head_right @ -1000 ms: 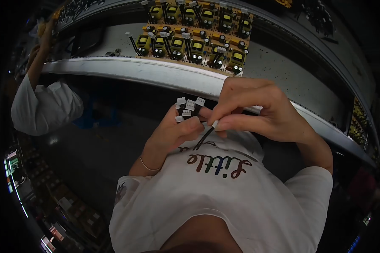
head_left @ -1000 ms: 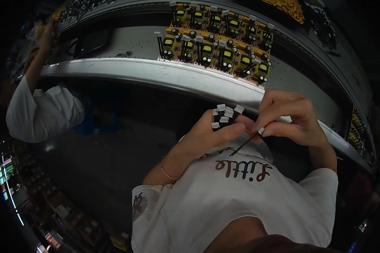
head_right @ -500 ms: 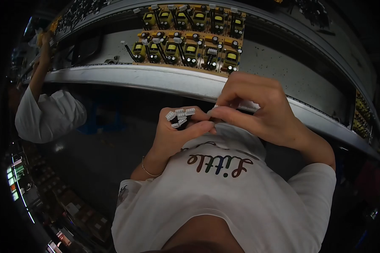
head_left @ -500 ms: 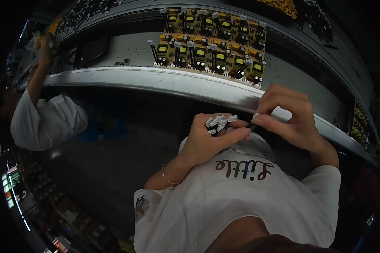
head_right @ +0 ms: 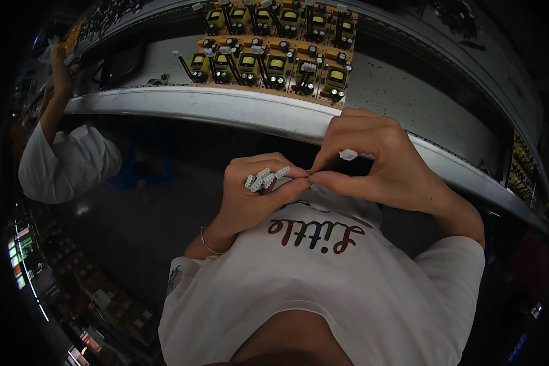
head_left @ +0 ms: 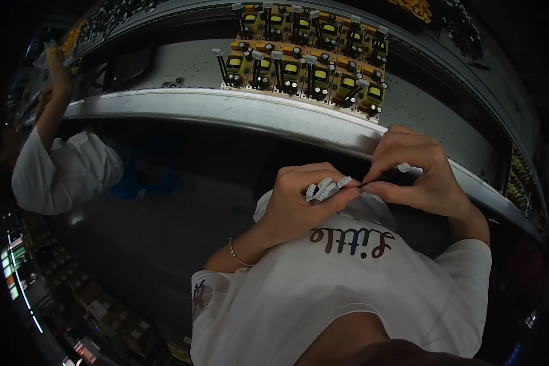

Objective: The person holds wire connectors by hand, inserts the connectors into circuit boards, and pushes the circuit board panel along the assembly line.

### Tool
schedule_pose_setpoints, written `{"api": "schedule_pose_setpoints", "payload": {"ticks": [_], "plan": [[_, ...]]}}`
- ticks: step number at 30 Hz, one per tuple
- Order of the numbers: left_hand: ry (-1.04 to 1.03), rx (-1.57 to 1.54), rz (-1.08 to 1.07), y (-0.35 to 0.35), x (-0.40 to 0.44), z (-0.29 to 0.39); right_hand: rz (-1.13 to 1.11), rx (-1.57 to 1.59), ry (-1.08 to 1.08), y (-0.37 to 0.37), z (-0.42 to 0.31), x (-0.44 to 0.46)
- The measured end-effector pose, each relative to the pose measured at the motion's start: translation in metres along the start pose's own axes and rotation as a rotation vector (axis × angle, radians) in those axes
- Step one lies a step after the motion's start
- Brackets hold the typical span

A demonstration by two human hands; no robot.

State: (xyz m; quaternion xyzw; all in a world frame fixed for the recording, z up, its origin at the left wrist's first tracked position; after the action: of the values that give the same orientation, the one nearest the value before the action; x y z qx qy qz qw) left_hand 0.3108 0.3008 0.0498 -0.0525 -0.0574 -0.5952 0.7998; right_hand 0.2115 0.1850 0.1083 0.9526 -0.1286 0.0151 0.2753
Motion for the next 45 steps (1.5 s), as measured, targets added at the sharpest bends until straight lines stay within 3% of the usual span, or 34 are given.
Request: {"api": "schedule_pose_setpoints", "payload": {"ticks": [3,5,9,11,15,45], "plan": [[-0.116,0.033,0.027,-0.003,0.000,-0.001,-0.029,-0.169,0.066,0.001,-0.006,-0.002],[-0.074,0.026,0.020,-0.002,0.001,0.000,-0.007,-0.267,0.103,0.003,-0.009,-0.001],[-0.003,-0.060,0.045,0.001,0.001,-0.007,0.151,-0.101,0.078,0.022,0.004,0.002],[0.058,-0.105,0.067,0.001,-0.002,-0.011,0.364,-0.471,0.156,0.036,0.012,0.005],[0.098,-0.125,0.085,0.001,-0.003,-0.017,0.318,-0.728,0.128,0.026,0.025,0.009],[0.126,-0.149,0.048,-0.001,-0.004,-0.021,0.301,-0.874,0.122,0.022,0.027,0.011]]}}
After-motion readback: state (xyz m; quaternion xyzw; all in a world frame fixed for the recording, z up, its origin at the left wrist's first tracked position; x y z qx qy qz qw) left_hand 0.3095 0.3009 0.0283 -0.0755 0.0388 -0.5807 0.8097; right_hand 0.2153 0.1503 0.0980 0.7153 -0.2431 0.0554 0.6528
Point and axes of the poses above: each hand's wrist, its own x-axis towards the middle knuckle, its own y-axis out of the back of the hand, z = x × y, the point moved 5 cm from there along x, towards the middle knuckle, and after that the axes turned 2 degrees about y, right-handed, at the moved point
